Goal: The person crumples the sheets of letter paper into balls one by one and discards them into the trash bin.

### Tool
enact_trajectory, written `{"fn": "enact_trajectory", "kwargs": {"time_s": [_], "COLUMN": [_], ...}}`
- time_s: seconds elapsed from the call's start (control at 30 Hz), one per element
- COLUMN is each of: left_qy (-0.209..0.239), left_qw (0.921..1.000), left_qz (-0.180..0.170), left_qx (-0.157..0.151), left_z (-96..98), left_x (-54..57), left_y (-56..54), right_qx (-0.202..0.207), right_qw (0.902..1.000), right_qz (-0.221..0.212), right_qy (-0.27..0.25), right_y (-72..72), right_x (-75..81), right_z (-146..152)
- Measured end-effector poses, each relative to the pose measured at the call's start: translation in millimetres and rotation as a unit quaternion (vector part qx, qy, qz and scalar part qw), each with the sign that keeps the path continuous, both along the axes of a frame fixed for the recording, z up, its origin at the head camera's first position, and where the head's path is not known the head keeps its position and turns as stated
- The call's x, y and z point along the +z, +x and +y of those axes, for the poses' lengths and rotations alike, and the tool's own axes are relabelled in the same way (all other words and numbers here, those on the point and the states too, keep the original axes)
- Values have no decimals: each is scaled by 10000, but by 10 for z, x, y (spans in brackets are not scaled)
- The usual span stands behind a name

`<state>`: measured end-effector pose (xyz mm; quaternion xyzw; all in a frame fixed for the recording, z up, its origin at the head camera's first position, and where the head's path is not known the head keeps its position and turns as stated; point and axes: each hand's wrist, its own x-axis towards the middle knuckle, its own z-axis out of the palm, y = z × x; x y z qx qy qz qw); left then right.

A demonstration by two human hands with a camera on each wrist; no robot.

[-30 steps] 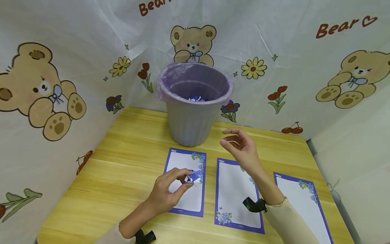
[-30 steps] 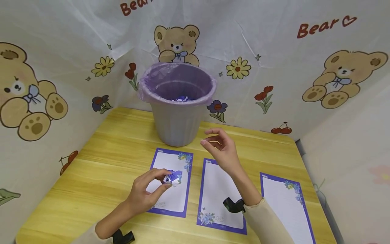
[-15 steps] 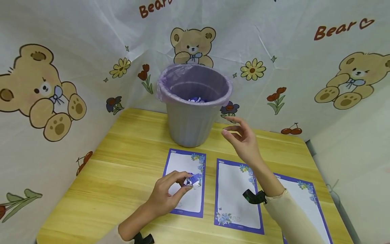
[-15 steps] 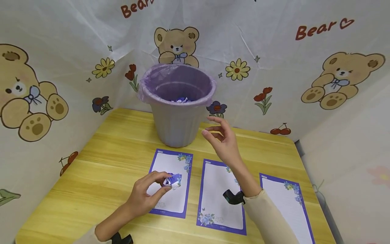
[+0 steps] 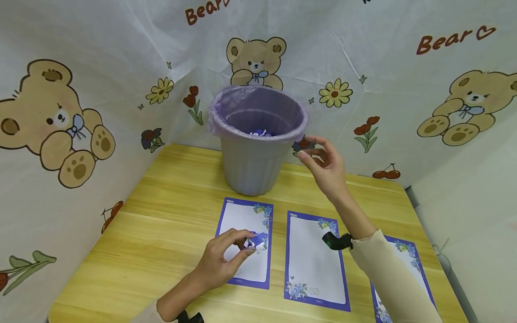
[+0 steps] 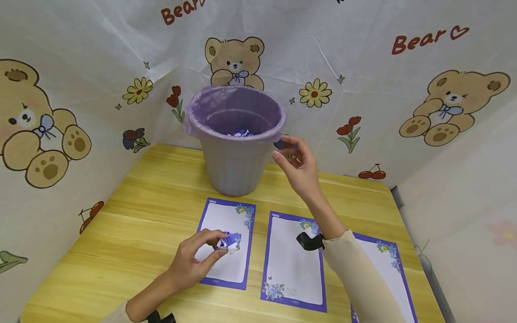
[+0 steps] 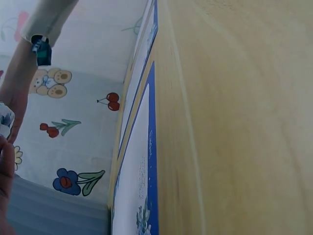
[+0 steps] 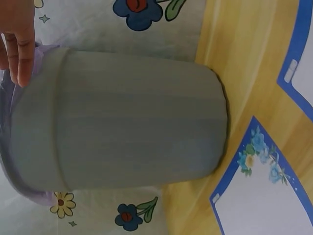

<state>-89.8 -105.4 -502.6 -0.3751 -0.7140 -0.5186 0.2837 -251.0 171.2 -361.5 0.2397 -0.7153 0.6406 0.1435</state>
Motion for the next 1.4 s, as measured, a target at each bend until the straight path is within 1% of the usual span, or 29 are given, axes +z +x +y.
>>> {"fn": "enact_trajectory", "kwargs": {"time_s": [0.3, 0.4, 0.53, 0.67, 0.77, 0.9, 1.07, 1.2, 1.4], "left_qy": [-44, -65, -76, -81, -79, -67, -133, -215, -183], "left_qw": [9999, 9998, 9999, 9998, 9997, 9997, 9999, 9998, 9998], "left_qz": [-129, -162, -153, -180, -228, -212, -71, -39, -31], "left_qx": [-31, -20, 27, -29, -76, -96, -68, -14, 32], "left_z": [-26, -41, -51, -53, -47, -37, -29, -29, -24], "left_x": [-35, -40, -47, -57, -61, -63, -72, -79, -88], "left_y": [28, 36, 37, 41, 54, 69, 62, 57, 39], "right_qx": [-249, -234, -276, -481, -490, -263, -15, 58, 113], "right_qw": [9993, 9989, 9966, 9902, 9856, 9833, 9829, 9855, 9910], "right_qz": [-114, -216, -375, -621, -798, -938, -1136, -1188, -1067], "right_qy": [243, 358, 675, 1151, 1410, 1534, 1450, 1208, 797], "right_y": [-209, -270, -360, -464, -540, -637, -725, -754, -797], "right_x": [206, 291, 417, 505, 537, 535, 457, 391, 334], "right_z": [40, 35, 13, -17, -24, -13, -5, -29, -87]}}
